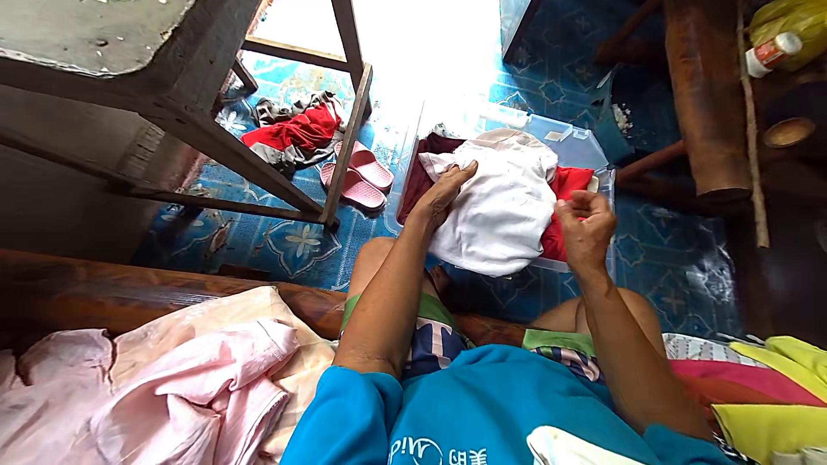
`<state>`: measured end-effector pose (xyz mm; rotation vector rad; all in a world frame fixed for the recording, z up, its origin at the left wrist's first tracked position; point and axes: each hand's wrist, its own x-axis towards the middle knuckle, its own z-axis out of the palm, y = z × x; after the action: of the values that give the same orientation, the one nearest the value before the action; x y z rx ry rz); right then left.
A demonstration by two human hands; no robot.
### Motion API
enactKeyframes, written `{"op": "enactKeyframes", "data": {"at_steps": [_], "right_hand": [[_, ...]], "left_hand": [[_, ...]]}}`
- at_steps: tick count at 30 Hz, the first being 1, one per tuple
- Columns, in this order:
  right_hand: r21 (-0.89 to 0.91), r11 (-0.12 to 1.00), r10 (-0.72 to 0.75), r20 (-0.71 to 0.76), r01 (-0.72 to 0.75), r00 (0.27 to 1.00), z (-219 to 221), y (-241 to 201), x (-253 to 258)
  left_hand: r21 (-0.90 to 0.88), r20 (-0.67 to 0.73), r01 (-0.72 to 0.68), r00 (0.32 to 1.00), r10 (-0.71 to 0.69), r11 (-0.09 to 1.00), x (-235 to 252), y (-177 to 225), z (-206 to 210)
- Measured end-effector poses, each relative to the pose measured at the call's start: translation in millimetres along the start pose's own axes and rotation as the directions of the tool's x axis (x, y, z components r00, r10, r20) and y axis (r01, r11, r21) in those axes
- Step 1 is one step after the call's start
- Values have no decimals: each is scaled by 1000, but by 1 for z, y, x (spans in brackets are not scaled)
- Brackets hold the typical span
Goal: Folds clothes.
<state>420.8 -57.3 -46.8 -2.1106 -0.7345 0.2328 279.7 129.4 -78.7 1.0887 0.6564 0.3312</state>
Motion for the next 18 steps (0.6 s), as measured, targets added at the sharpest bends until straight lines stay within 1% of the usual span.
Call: {"op": "enactKeyframes", "data": {"at_steps": [1, 2, 3, 4, 5, 6, 7, 10, 12, 14, 15, 16, 17, 18], "right_hand": [[-50, 992, -112, 73, 115, 991, 3, -10, -14], [-95, 964, -231, 165, 249, 959, 10, -18, -30], [-138, 908, -355, 247, 396, 901, 21, -21, -45], [-182, 837, -449, 311, 516, 838, 34, -20, -59], [-218, 779, -494, 365, 588, 789, 46, -18, -71], [-247, 737, -515, 398, 629, 759, 58, -13, -78], [-269, 712, -529, 402, 649, 747, 67, -7, -81], [-278, 712, -554, 341, 644, 759, 78, 4, -74], [-244, 731, -555, 329, 637, 764, 74, 3, -68], [-202, 777, -512, 348, 596, 785, 64, -3, -59], [-186, 815, -463, 360, 549, 810, 58, -7, -53], [-172, 858, -401, 363, 484, 841, 53, -10, -48], [-157, 899, -334, 357, 409, 872, 48, -14, -41], [-129, 937, -263, 352, 325, 898, 41, -18, -34]], "left_hand": [[3, 1, -12, 1000, 12, 1000, 1, 0, 0], [13, -4, -21, 1000, 21, 1000, 1, 0, 0], [22, -12, -21, 1000, 21, 1000, 0, 1, 1], [26, -12, -8, 1000, 8, 1000, -1, 1, 0], [29, -13, 4, 1000, -4, 1000, 0, -1, -2], [17, -6, 16, 1000, -16, 1000, 0, -1, -3], [1, -6, 22, 1000, -22, 1000, 0, -2, -4], [-81, 22, 25, 999, -24, 996, 5, -7, -8], [-94, 29, 25, 999, -23, 995, 6, -8, -9], [-93, 31, 20, 999, -18, 995, 7, -7, -9], [-70, 21, 9, 1000, -8, 997, 8, -9, -10], [-11, -16, -16, 1000, 16, 1000, 10, -10, -11], [101, -106, -53, 992, 63, 993, 12, -11, -10], [240, -224, -75, 966, 131, 968, 13, -11, -10]]}}
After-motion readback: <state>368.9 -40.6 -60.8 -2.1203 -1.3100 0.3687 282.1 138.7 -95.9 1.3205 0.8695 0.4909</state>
